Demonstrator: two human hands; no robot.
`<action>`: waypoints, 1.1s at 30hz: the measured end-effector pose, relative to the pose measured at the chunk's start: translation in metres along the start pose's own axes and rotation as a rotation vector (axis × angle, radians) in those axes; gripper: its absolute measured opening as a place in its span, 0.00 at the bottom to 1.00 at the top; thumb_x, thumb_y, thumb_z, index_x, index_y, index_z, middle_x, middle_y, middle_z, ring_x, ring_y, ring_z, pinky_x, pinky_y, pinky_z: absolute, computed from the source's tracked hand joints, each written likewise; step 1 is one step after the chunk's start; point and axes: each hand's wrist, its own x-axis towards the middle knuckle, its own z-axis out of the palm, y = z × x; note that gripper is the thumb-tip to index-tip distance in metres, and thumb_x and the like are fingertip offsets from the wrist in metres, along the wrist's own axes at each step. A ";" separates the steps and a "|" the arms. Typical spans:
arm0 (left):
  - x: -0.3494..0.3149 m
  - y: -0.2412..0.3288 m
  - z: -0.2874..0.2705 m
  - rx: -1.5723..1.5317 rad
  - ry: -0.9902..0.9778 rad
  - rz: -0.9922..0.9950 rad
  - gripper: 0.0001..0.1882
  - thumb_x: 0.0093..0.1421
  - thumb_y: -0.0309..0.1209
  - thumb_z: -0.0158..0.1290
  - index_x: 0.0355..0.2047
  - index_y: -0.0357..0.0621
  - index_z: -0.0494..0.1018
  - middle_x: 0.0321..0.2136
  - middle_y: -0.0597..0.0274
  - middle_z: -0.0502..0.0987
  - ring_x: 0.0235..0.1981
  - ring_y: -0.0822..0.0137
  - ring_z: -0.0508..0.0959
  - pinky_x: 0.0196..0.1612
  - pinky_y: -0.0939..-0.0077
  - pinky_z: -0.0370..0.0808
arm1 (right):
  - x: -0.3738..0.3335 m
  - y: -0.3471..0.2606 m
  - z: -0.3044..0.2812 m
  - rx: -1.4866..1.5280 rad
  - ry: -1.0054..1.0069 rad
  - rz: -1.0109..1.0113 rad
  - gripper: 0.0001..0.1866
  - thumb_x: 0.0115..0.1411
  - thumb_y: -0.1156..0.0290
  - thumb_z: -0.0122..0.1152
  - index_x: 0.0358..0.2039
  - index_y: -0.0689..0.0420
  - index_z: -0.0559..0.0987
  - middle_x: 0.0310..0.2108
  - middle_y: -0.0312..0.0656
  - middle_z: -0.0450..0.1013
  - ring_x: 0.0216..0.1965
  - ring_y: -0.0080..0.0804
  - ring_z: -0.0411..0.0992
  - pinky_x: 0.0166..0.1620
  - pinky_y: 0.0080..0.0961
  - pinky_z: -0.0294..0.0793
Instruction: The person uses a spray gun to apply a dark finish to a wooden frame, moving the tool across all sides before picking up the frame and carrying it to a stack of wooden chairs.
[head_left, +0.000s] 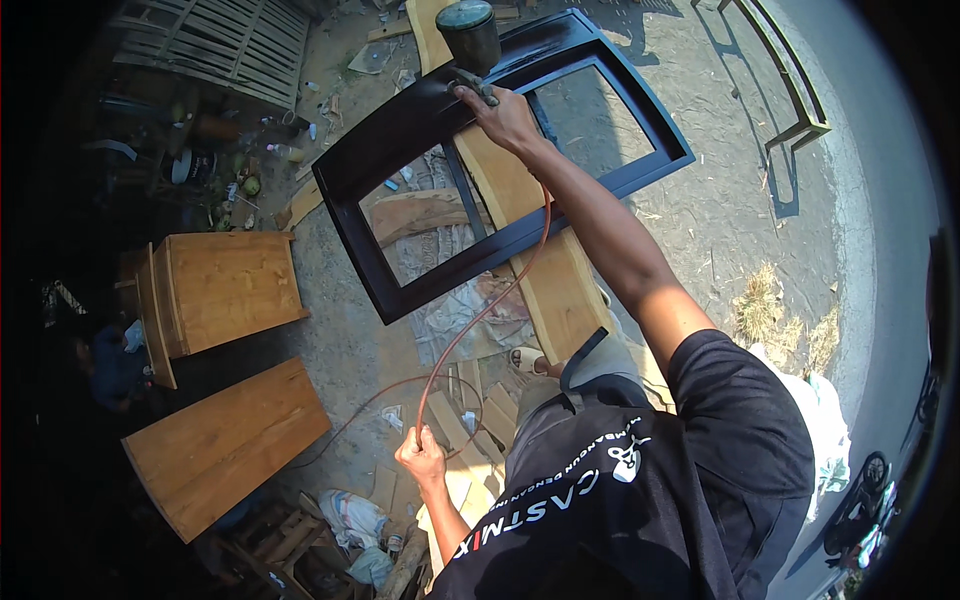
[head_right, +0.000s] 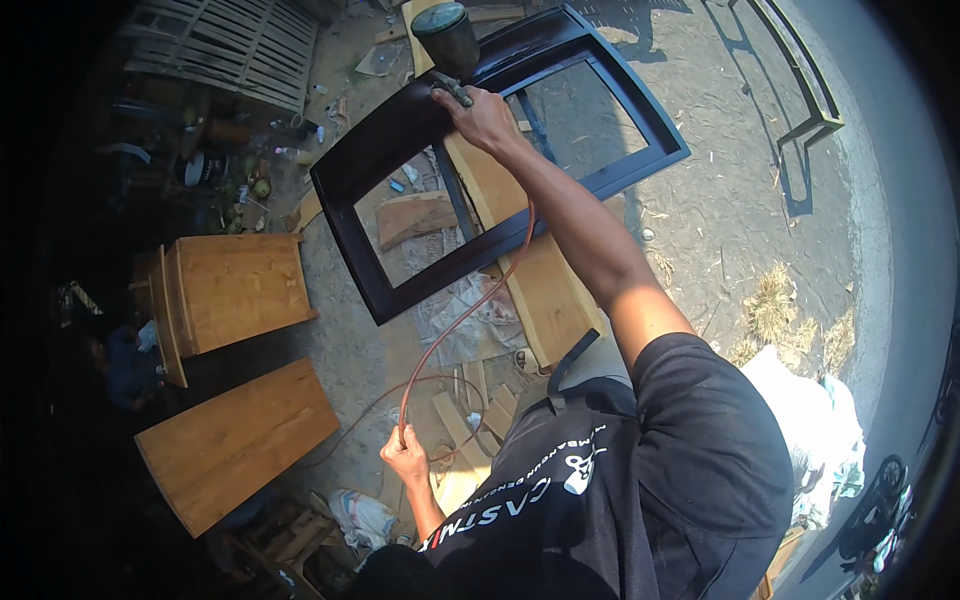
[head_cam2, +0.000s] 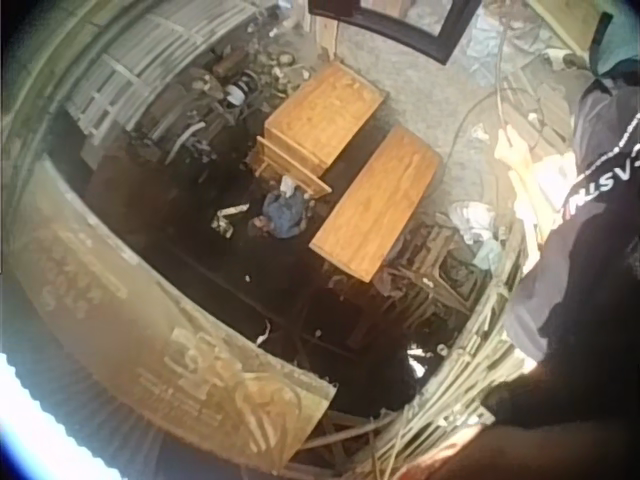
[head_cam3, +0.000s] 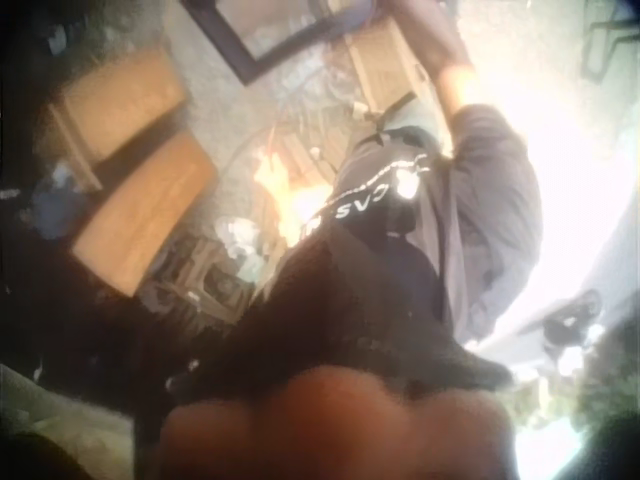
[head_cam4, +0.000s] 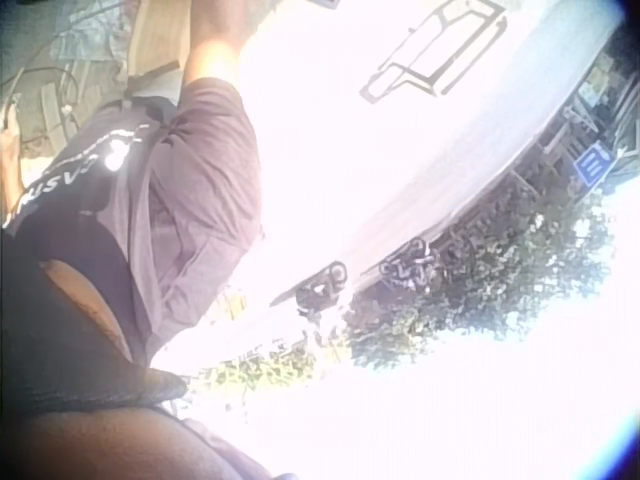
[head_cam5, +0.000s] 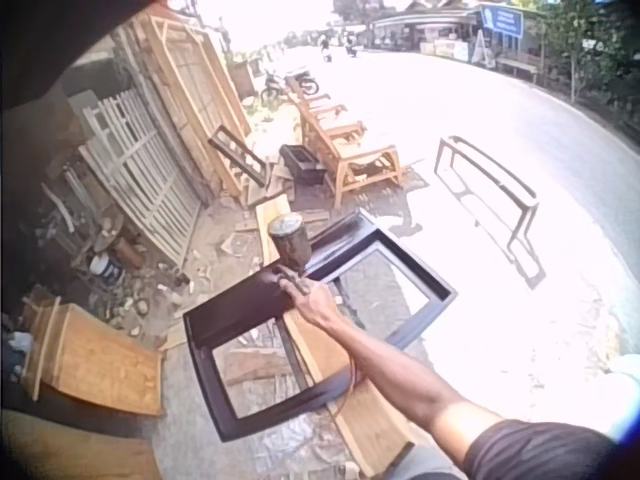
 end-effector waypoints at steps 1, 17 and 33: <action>0.001 0.002 0.002 -0.008 0.005 0.012 0.12 0.63 0.27 0.54 0.23 0.35 0.70 0.13 0.59 0.60 0.15 0.68 0.60 0.21 0.67 0.60 | 0.007 0.004 -0.005 -0.056 0.027 0.018 0.41 0.61 0.31 0.58 0.45 0.64 0.84 0.37 0.64 0.80 0.45 0.61 0.79 0.51 0.47 0.76; 0.027 0.070 0.058 -0.155 -0.223 0.147 0.17 0.63 0.31 0.58 0.20 0.36 0.69 0.13 0.56 0.63 0.13 0.64 0.64 0.20 0.66 0.63 | 0.110 0.058 -0.163 -0.291 0.455 0.077 0.44 0.58 0.26 0.55 0.48 0.61 0.84 0.42 0.64 0.80 0.49 0.62 0.78 0.53 0.43 0.74; -0.031 0.137 0.129 -0.087 -0.227 -0.050 0.26 0.60 0.39 0.64 0.17 0.38 0.63 0.12 0.60 0.62 0.15 0.68 0.61 0.21 0.68 0.62 | 0.103 0.079 -0.285 -0.212 0.214 0.068 0.42 0.57 0.26 0.57 0.36 0.61 0.84 0.25 0.44 0.79 0.22 0.25 0.72 0.29 0.26 0.72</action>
